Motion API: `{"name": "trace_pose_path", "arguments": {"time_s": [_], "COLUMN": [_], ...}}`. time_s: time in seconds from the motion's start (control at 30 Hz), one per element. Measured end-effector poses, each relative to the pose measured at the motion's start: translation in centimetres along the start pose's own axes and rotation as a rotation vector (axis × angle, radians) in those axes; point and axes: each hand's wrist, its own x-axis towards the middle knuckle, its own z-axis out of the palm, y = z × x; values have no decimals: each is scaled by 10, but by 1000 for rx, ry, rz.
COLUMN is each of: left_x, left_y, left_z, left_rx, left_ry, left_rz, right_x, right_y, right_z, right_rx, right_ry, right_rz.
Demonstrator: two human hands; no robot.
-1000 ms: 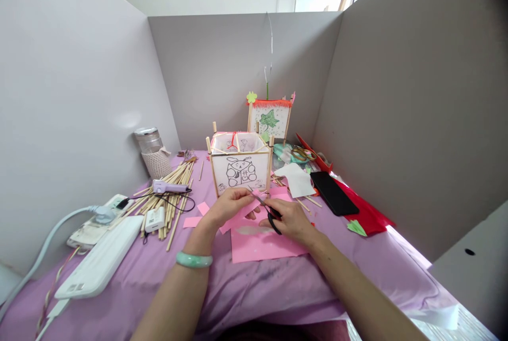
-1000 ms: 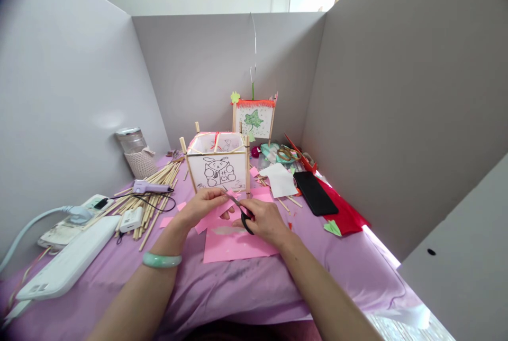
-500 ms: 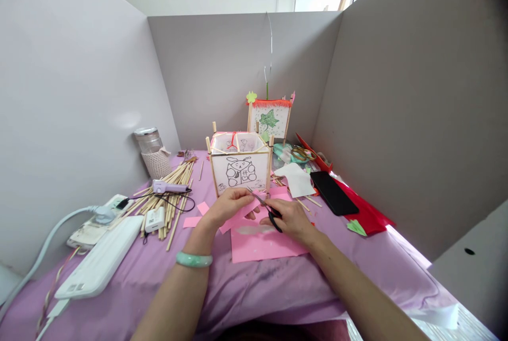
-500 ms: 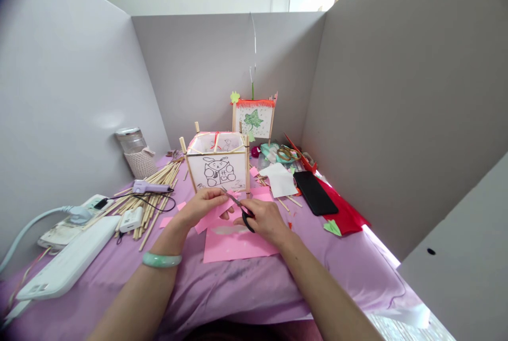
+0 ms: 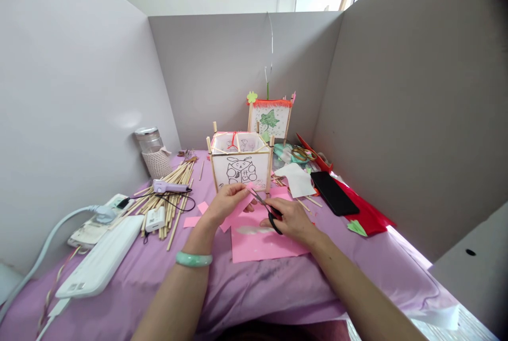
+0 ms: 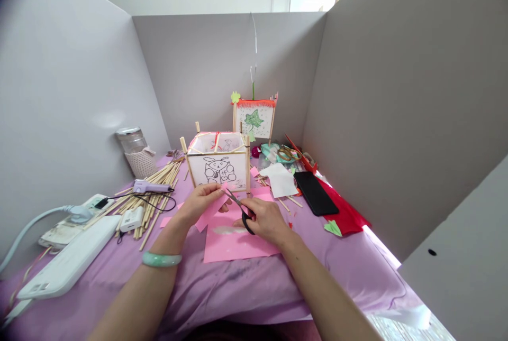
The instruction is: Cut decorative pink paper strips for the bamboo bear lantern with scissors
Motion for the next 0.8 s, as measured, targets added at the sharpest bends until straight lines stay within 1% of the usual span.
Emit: {"name": "trace_pose_path", "arguments": {"time_s": [0.3,0.8], "left_x": [-1,-1], "left_y": [2,-2], "left_z": [1,0], "left_rx": [10,-2], "left_ry": [-37,-40], "left_rz": [2,6], "right_x": [0,-1], "right_y": [0,3], "right_z": [1,2], "right_rx": [0,-12], "right_ry": [-8,-13], "right_rz": [-1,-25]}}
